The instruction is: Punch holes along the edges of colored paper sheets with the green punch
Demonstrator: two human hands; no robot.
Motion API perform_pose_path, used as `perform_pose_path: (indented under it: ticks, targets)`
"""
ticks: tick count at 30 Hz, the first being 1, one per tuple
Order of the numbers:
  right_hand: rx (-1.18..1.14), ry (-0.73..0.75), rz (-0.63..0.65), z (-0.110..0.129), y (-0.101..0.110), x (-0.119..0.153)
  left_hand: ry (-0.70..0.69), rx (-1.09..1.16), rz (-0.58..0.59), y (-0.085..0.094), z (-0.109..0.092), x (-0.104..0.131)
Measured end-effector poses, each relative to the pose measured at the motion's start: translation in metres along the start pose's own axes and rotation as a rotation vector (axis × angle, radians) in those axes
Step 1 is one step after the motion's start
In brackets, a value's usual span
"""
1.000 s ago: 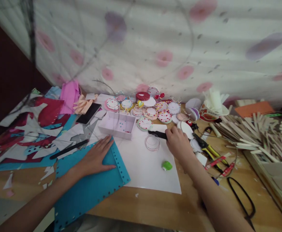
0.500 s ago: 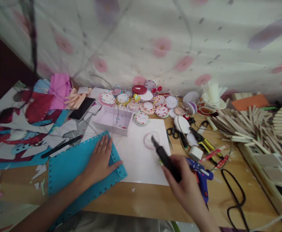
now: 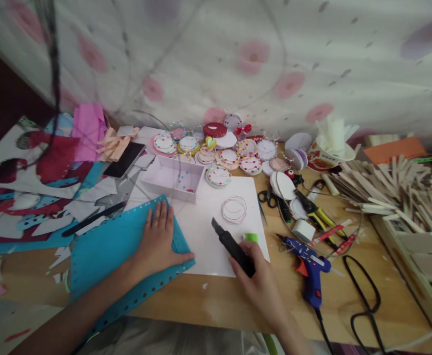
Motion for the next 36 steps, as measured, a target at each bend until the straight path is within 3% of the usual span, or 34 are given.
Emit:
perform_pose_path:
  ticks: [7, 13, 36]
  targets:
    - [0.169, 0.168, 0.218, 0.009, 0.005, 0.031, -0.012, -0.03, -0.006, -0.004, 0.001, -0.001]
    - [0.193, 0.218, 0.304, 0.015, -0.001, 0.05, -0.041, -0.039, 0.017, -0.002, 0.001, -0.001]
    - [0.219, 0.226, 0.177, 0.014, -0.011, 0.047, -0.013, -0.071, 0.068, -0.003, 0.002, -0.003]
Point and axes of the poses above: each hand's wrist, its own x-axis away from the middle knuckle, its own y-axis out of the back of the hand, z = x × y, the point moved 3 cm from there along -x, towards the middle knuckle, and after that the axes turned 11 degrees about x, right-handed, at the moved point
